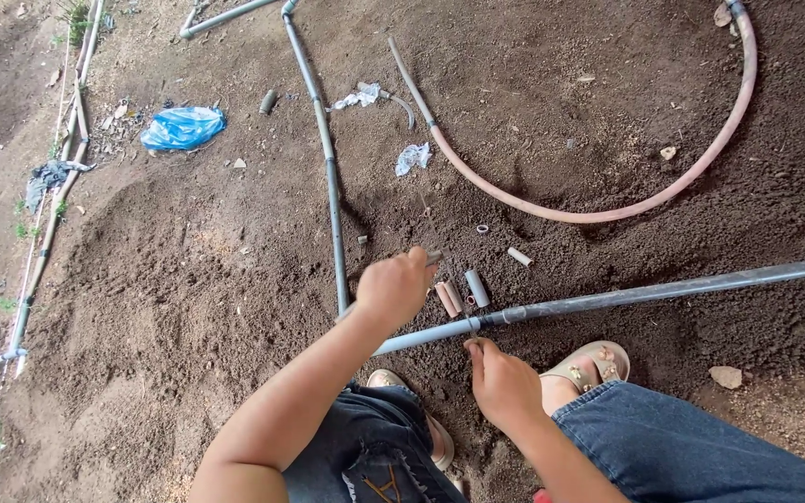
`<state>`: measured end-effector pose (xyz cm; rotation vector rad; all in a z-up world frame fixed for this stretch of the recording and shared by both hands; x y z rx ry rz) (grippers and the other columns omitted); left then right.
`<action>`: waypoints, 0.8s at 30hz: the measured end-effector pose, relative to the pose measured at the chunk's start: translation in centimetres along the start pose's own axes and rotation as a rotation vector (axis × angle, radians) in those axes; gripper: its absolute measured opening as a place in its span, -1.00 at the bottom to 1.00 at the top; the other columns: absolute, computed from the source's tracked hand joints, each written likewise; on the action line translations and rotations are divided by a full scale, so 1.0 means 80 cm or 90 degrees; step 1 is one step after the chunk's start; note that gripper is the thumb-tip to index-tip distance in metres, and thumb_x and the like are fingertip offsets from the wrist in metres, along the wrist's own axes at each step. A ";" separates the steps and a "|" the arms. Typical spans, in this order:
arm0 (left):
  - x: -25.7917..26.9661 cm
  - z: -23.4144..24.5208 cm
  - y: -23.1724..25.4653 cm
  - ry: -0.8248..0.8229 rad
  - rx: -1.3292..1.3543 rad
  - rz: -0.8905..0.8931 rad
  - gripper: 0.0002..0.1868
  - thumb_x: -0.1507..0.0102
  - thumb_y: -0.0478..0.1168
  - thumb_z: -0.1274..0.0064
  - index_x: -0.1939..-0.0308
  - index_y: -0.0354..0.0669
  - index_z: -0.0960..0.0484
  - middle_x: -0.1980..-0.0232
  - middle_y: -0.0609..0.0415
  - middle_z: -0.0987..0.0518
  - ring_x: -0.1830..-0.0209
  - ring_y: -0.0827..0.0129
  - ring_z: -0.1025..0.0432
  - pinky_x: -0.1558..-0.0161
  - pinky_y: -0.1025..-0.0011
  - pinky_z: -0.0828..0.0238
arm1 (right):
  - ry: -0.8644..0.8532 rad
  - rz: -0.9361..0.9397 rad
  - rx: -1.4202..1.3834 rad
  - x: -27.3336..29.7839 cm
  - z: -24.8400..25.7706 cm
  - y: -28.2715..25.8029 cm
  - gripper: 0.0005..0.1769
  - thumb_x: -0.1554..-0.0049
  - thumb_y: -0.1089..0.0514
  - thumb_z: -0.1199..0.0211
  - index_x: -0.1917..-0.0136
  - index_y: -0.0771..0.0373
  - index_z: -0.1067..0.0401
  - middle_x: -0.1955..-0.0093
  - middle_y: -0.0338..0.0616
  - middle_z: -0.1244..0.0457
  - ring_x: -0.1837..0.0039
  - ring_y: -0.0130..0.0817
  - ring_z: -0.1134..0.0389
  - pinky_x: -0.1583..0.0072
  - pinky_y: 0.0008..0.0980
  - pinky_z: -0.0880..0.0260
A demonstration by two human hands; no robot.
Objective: The person sits on a small stool and uses a metal file to smooth the edges of small PVC pipe pieces. They then assemble the pipes by inserting them into connectors and joining sections together on the ground.
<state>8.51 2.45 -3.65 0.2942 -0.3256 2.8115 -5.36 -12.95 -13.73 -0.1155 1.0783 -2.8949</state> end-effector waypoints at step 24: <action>0.009 0.022 0.093 0.041 0.083 -0.143 -0.82 -0.42 -0.14 0.04 0.10 -0.18 -0.55 0.28 0.01 -0.72 0.41 0.09 -0.65 0.38 0.15 -0.57 | 0.053 -0.149 0.018 -0.023 0.040 0.038 -0.63 -0.40 -0.12 0.09 -0.22 -0.08 -0.52 0.15 -0.02 -0.49 0.12 0.16 -0.52 0.11 0.08 -0.47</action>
Point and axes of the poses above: each hand's wrist, its own x-axis away from the middle knuckle, its own z-axis out of the back of the hand, y = z × x, the point moved 5 cm from there along -x, towards the middle knuckle
